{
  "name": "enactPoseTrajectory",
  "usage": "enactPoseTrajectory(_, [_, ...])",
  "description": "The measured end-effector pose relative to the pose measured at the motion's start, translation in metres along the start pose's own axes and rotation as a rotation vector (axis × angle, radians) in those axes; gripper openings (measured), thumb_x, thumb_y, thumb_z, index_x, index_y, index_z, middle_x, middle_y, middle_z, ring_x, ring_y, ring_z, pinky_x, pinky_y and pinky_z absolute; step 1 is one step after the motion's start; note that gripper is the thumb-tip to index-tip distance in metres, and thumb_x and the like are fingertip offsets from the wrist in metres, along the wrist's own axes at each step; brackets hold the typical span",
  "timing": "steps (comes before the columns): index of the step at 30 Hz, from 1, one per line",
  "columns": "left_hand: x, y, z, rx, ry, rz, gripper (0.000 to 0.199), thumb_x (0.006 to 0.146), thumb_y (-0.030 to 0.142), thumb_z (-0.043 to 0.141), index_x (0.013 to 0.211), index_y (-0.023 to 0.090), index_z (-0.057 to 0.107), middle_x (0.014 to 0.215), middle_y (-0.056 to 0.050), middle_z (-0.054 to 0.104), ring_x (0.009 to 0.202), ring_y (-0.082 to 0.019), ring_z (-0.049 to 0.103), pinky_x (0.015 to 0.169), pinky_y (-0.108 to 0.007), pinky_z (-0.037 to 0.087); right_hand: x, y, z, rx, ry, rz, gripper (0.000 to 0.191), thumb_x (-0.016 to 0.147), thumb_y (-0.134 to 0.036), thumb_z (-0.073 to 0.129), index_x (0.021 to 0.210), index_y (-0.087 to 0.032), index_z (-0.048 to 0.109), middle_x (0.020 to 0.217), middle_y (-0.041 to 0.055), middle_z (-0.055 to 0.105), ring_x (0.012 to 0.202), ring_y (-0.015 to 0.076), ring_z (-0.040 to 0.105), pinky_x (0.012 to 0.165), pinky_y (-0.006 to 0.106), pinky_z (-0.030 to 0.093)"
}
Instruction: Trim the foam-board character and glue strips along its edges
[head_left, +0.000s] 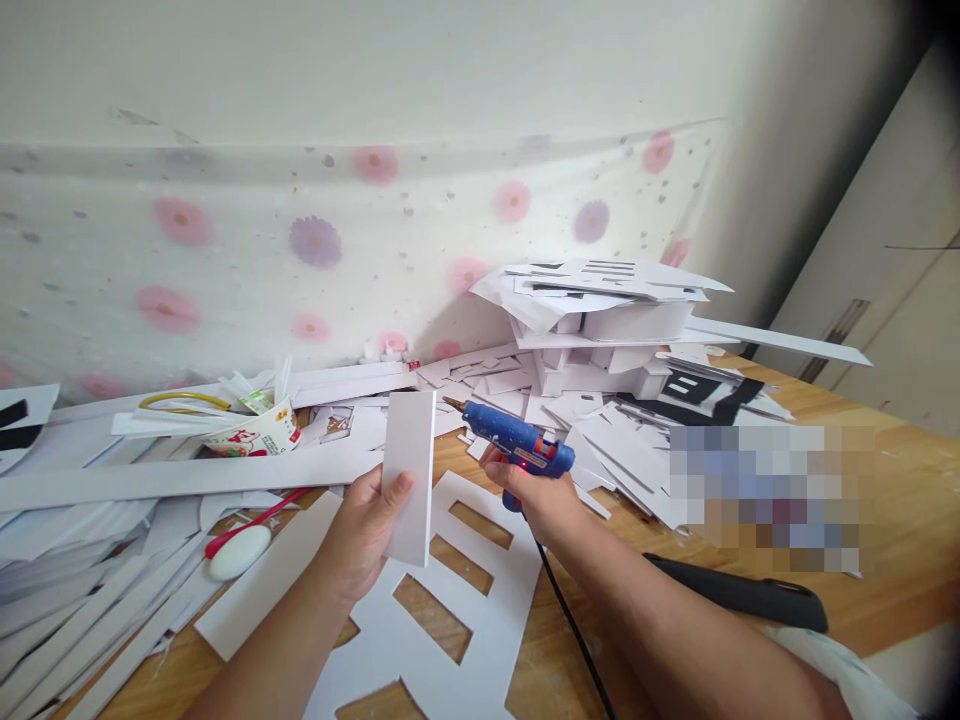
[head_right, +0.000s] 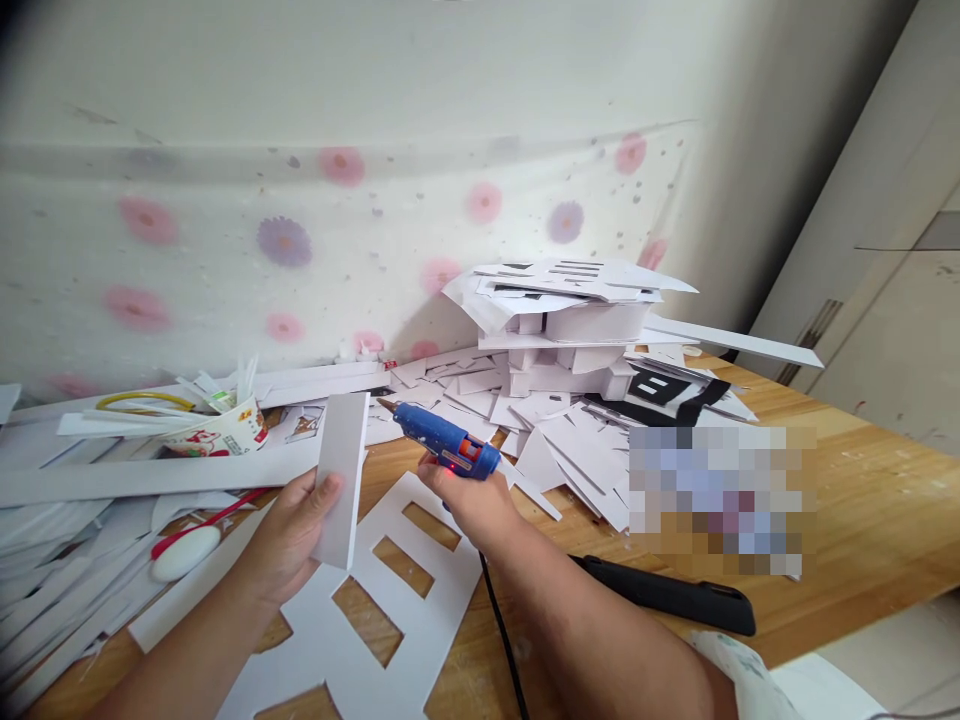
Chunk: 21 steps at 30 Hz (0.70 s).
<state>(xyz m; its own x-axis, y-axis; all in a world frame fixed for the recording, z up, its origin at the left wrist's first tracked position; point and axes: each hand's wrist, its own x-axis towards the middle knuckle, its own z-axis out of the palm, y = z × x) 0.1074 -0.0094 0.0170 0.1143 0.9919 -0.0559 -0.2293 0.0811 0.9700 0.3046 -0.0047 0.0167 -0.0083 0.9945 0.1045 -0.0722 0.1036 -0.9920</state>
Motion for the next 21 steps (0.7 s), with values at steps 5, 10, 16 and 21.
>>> enactPoseTrajectory(5, [0.0022,-0.0021,-0.0012,0.030,-0.005,0.009,0.048,0.064,0.053,0.079,0.091,0.016,0.065,0.077,-0.004,0.066,0.073,-0.017,0.059,0.065,-0.027,0.046,0.0002,0.0004,0.0010,0.009,0.016,-0.002,0.017,0.063,-0.035,0.064,0.065,-0.019,0.058,0.058,-0.0030,0.050,0.052,0.0103,0.041,0.047,0.024,0.032])
enactPoseTrajectory(10, [0.0020,-0.0020,-0.0003,0.028,-0.029,0.022,0.046,0.063,0.052,0.079,0.088,0.017,0.064,0.077,-0.003,0.064,0.074,-0.017,0.056,0.067,-0.026,0.044,-0.0009,0.0019,-0.0003,-0.024,0.046,0.032,0.017,0.064,-0.035,0.065,0.068,-0.020,0.058,0.059,-0.0028,0.051,0.053,0.0109,0.043,0.048,0.025,0.034])
enactPoseTrajectory(16, [0.0007,-0.0006,0.0004,0.071,-0.030,0.028,0.046,0.062,0.054,0.079,0.082,0.016,0.064,0.071,-0.002,0.061,0.067,-0.016,0.054,0.062,-0.026,0.041,0.0006,0.0061,-0.0023,-0.048,0.091,0.022,0.020,0.063,-0.038,0.065,0.070,-0.020,0.058,0.060,-0.0026,0.053,0.054,0.0118,0.045,0.049,0.025,0.035])
enactPoseTrajectory(21, [-0.0006,0.0008,0.0018,0.082,-0.009,0.035,0.046,0.060,0.054,0.080,0.079,0.015,0.064,0.069,-0.004,0.062,0.066,-0.019,0.056,0.062,-0.028,0.043,0.0002,0.0053,-0.0022,-0.062,0.120,0.020,0.021,0.063,-0.038,0.066,0.071,-0.020,0.058,0.061,-0.0025,0.053,0.055,0.0121,0.045,0.050,0.025,0.036])
